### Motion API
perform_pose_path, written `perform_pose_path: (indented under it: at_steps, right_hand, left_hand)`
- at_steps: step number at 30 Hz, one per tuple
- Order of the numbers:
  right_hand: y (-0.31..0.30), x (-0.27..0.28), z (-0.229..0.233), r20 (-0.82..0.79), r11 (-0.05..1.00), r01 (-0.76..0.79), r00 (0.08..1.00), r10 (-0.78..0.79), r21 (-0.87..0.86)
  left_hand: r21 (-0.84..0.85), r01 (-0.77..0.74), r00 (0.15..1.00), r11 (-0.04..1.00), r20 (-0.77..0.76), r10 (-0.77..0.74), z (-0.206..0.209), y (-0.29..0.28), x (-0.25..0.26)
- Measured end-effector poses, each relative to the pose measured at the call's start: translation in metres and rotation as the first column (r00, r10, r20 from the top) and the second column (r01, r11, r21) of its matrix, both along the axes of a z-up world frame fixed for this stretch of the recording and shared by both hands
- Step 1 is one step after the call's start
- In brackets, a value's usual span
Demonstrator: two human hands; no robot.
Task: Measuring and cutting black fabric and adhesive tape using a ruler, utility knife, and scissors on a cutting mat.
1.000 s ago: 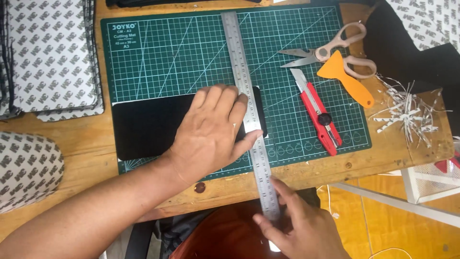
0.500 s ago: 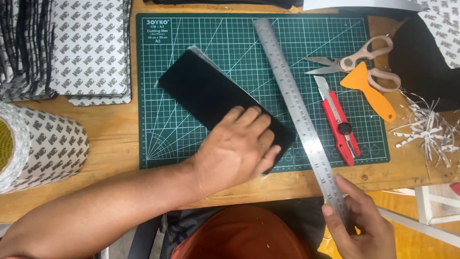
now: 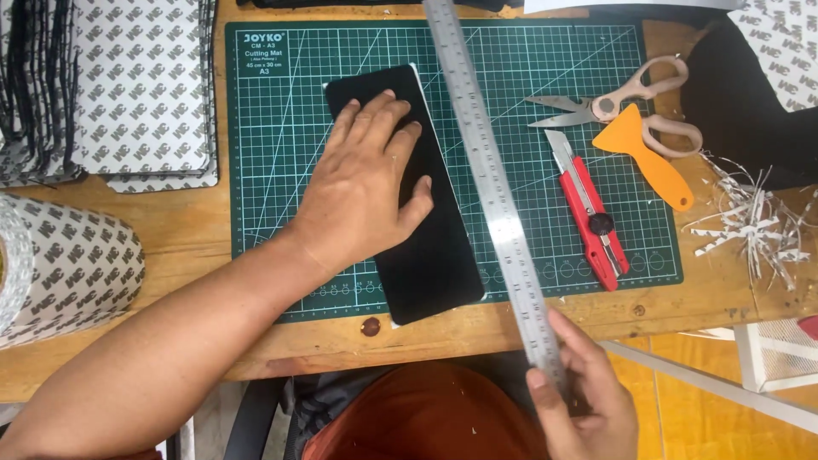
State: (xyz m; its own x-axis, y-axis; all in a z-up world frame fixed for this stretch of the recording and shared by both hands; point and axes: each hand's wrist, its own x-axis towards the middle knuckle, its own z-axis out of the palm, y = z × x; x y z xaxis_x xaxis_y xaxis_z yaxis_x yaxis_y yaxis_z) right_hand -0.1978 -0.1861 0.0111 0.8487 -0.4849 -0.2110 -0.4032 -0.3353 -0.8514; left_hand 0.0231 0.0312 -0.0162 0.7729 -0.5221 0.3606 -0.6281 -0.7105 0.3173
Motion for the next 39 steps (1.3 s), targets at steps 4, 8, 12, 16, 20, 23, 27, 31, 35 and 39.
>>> perform_pose_path:
  at_steps: [4,8,12,16,20,23,27,31,35,39]
  right_hand:
    - [0.013,0.000,0.004,-0.050,0.993,-0.045,0.997,0.051,0.105]
    - [0.014,-0.004,0.000,-0.128,0.988,-0.079,0.987,0.096,0.132]
    - [0.014,-0.002,-0.001,-0.145,0.973,-0.188,0.968,0.207,0.138]
    - [0.010,-0.006,-0.010,-0.251,0.967,-0.205,0.938,0.239,0.155]
    - [0.008,-0.002,-0.009,-0.377,0.951,-0.197,0.883,0.278,0.239]
    - [0.005,-0.007,-0.017,-0.249,0.929,-0.326,0.898,0.363,0.176]
    - [0.004,-0.010,-0.028,-0.150,0.913,-0.370,0.906,0.395,0.173]
    - [0.005,-0.011,-0.037,0.062,0.855,-0.459,0.887,0.458,0.244]
    - [0.011,-0.012,-0.038,0.130,0.839,-0.450,0.893,0.431,0.308]
    - [0.015,-0.010,-0.035,0.131,0.847,-0.455,0.891,0.435,0.276]
  left_hand:
    - [-0.083,0.069,0.997,0.994,-0.035,-0.072,0.003,-0.004,-0.001]
    - [-0.132,0.073,0.997,0.989,-0.023,-0.077,0.003,-0.006,0.001]
    - [-0.151,0.037,0.999,0.988,0.033,-0.032,0.001,-0.010,0.002]
    - [0.014,-0.002,1.000,1.000,-0.002,0.002,0.000,-0.009,0.002]
    - [0.077,0.004,0.999,0.997,-0.035,-0.001,-0.003,-0.006,0.005]
    - [0.055,0.074,0.997,0.996,-0.006,-0.073,-0.003,-0.004,0.011]
    - [0.071,0.110,0.992,0.991,-0.063,-0.106,-0.001,-0.007,0.014]
    - [0.051,0.140,0.989,0.989,-0.061,-0.136,0.000,-0.008,0.015]
    - [0.056,0.140,0.988,0.989,-0.072,-0.136,-0.001,-0.009,0.015]
    - [0.056,0.135,0.988,0.989,-0.082,-0.130,-0.001,-0.011,0.015]
